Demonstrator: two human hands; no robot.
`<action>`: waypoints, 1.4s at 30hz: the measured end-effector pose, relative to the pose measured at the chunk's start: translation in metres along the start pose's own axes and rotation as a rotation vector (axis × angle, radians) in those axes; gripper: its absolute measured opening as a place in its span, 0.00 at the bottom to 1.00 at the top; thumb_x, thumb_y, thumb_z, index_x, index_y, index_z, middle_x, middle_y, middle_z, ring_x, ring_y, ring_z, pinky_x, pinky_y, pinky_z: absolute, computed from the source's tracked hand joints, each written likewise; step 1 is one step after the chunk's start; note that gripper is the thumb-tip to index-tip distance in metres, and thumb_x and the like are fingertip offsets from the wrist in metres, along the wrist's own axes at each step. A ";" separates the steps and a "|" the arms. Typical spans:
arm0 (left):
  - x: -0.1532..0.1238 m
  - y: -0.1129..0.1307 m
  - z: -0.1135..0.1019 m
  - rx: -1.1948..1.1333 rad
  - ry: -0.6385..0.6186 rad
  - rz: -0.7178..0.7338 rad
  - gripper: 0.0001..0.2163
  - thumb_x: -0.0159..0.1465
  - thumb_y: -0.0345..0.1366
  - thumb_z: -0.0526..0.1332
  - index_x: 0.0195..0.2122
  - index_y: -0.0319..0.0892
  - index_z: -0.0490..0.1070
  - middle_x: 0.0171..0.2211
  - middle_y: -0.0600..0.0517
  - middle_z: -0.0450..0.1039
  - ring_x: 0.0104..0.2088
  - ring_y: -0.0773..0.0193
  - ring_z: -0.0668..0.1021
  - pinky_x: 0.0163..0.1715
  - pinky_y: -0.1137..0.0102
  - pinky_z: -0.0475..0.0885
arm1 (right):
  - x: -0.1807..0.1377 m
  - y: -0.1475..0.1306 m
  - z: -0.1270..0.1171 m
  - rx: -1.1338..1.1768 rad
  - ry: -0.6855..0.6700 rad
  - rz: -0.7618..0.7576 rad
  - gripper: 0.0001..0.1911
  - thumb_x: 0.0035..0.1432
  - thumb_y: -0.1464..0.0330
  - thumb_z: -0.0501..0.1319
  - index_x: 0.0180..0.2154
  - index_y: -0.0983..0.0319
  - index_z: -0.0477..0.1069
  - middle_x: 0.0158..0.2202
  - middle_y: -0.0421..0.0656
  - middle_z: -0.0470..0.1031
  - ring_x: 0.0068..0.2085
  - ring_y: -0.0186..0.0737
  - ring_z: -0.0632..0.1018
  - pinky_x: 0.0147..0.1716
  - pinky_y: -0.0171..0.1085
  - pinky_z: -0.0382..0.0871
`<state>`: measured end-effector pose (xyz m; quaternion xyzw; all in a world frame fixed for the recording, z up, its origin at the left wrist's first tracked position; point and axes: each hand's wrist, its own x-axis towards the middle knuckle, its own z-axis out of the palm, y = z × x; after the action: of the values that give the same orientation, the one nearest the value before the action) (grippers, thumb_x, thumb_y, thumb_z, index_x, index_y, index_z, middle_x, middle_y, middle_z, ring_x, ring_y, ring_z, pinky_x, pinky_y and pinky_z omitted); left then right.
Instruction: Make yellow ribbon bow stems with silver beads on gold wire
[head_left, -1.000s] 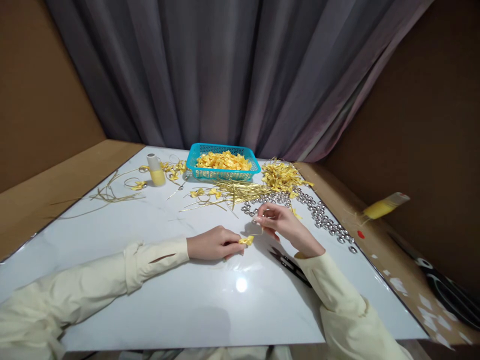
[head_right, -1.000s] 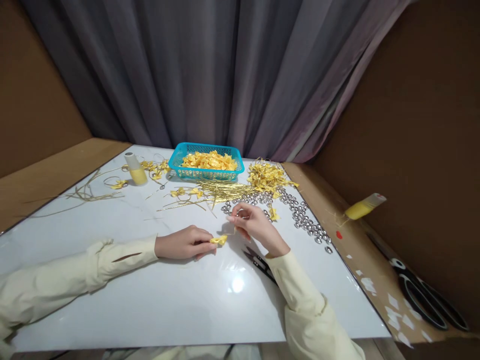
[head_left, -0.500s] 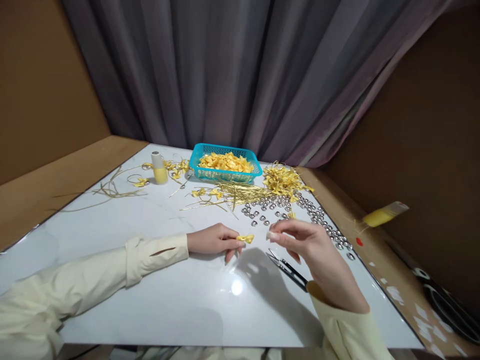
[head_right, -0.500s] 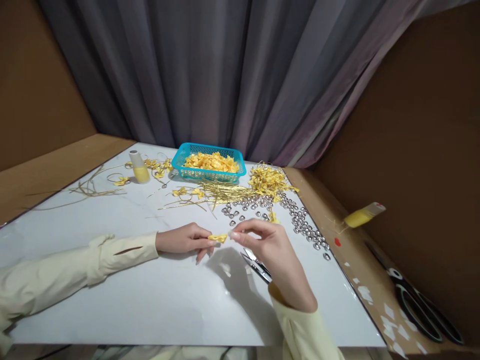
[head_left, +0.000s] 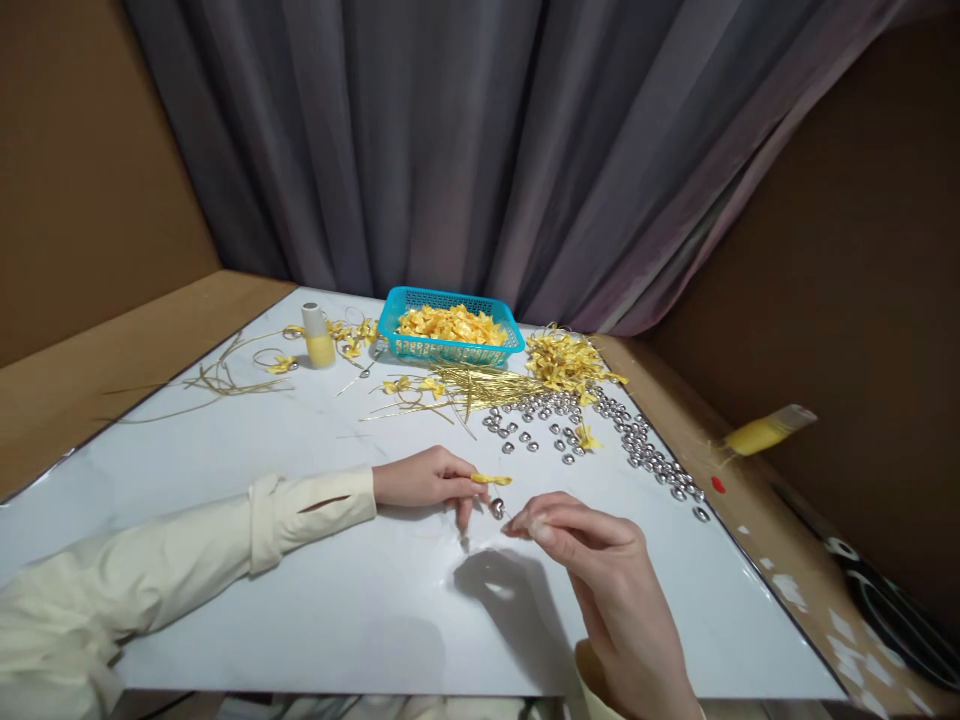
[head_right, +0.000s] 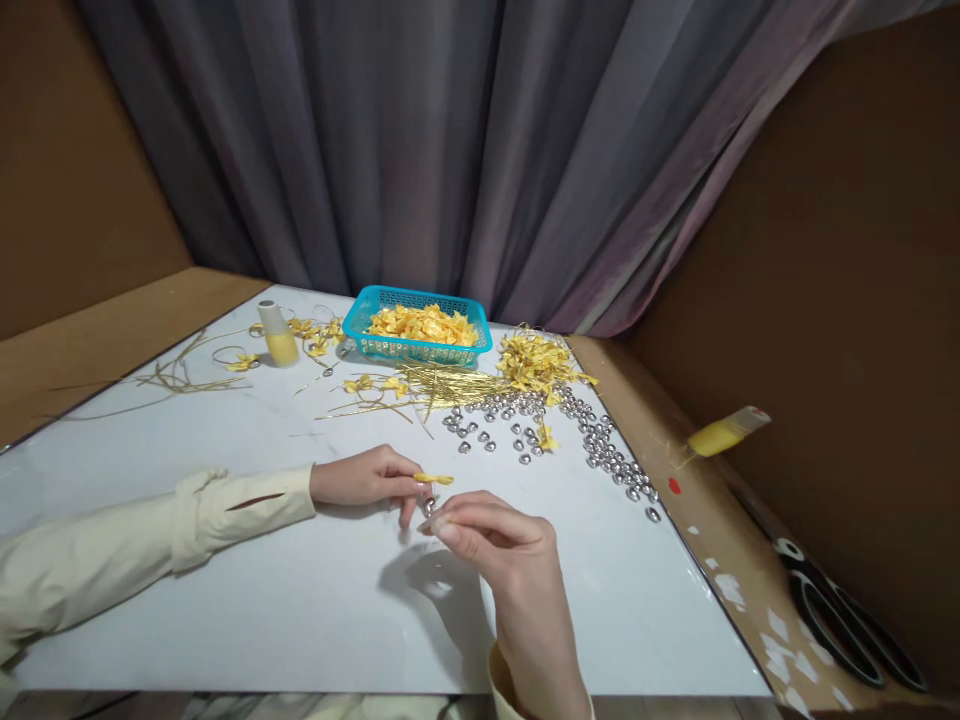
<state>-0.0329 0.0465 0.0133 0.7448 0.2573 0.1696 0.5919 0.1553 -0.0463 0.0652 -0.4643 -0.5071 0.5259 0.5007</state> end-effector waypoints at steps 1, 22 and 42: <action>0.000 0.000 0.000 -0.014 0.003 -0.002 0.18 0.64 0.45 0.54 0.38 0.35 0.75 0.23 0.50 0.77 0.23 0.71 0.67 0.26 0.77 0.64 | 0.000 0.000 0.001 -0.007 0.003 0.017 0.05 0.44 0.64 0.69 0.22 0.59 0.79 0.26 0.45 0.76 0.30 0.42 0.75 0.30 0.38 0.70; -0.008 0.003 0.016 0.084 0.145 0.074 0.17 0.57 0.40 0.63 0.45 0.36 0.73 0.29 0.49 0.77 0.23 0.70 0.70 0.23 0.77 0.64 | 0.016 0.027 0.005 0.030 0.065 0.180 0.09 0.47 0.62 0.68 0.28 0.62 0.79 0.26 0.44 0.79 0.28 0.36 0.74 0.33 0.35 0.69; -0.010 0.010 0.026 0.002 0.272 0.035 0.18 0.66 0.45 0.48 0.27 0.38 0.67 0.21 0.53 0.71 0.19 0.72 0.62 0.22 0.75 0.59 | 0.011 0.025 0.012 -0.079 0.335 -0.003 0.09 0.46 0.63 0.67 0.28 0.62 0.79 0.22 0.42 0.77 0.21 0.32 0.70 0.22 0.32 0.67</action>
<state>-0.0242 0.0182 0.0171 0.7198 0.3226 0.2790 0.5477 0.1408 -0.0354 0.0412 -0.5640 -0.4377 0.4200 0.5603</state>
